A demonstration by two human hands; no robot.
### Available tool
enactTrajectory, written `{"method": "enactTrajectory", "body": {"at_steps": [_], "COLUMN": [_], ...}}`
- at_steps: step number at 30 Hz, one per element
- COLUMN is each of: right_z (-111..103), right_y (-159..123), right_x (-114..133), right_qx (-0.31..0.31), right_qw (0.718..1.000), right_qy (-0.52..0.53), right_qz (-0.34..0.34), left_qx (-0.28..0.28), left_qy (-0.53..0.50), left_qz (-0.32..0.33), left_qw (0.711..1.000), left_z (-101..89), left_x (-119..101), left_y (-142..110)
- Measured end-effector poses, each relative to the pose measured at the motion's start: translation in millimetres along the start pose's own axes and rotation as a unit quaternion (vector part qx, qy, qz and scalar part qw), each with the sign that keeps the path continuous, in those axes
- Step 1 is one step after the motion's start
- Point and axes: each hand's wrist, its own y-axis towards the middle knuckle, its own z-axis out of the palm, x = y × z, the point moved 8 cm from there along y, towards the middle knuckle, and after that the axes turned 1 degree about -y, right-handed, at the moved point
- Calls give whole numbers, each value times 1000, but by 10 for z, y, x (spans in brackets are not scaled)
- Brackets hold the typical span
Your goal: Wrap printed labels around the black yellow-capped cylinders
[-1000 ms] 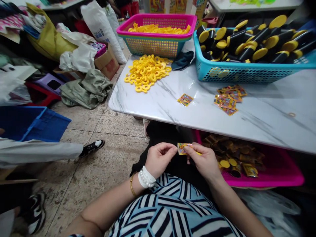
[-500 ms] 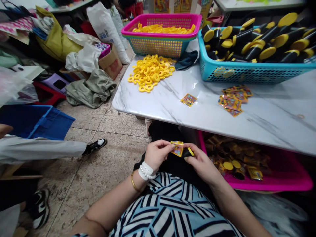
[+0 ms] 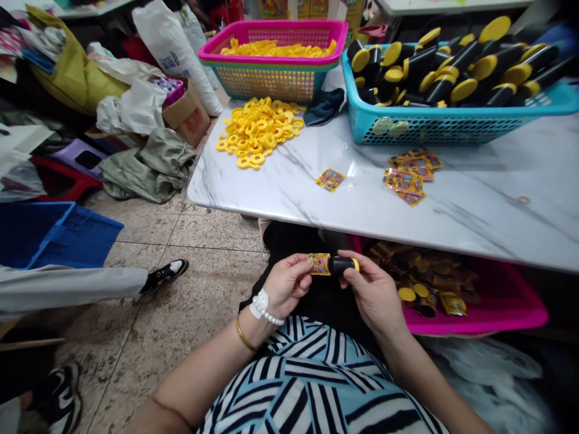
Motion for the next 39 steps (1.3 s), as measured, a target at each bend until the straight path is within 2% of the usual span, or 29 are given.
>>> {"method": "enactTrajectory", "body": {"at_steps": [4,9,11,14,17,19,23,27,31,33,35,37,39], "right_z": [-47,22,19,15,78,108,144,192,214,223,222,192,142], "right_y": [-34,-62,-71,-103,-156,-171,-130,-123,-136,-146,-150,-125,-77], "right_x": [108,127,148,224,312,343,371,496,531,519,512,487,402], "right_qx": [-50,-26,-26,-25,11,32,62,78,109,123,131,132,133], "right_qw": [995,996,990,961,925,916,909,870,855,855,868,903,951], "right_qy": [-77,-69,-108,-221,-292,-309,-342,-386,-379,-379,-366,-322,-232], "right_qz": [-40,-59,-92,-167,-241,-255,-231,-295,-336,-333,-310,-254,-158], "left_qx": [16,23,28,28,32,35,37,60,63,66,62,54,50], "left_qy": [-23,-45,-64,-87,-97,-93,-68,-78,-89,-82,-68,-51,-48], "left_qz": [-7,-31,-39,-49,-44,-33,-14,-58,-89,-85,-69,-48,-37], "left_qw": [1000,998,997,995,994,994,997,993,990,991,993,996,997], "left_z": [42,76,92,94,93,88,64,68,73,88,88,78,76], "left_x": [9,61,67,74,73,64,24,59,123,138,132,103,74], "left_y": [-2,-4,-5,1,10,11,3,-3,7,16,26,32,32]}}
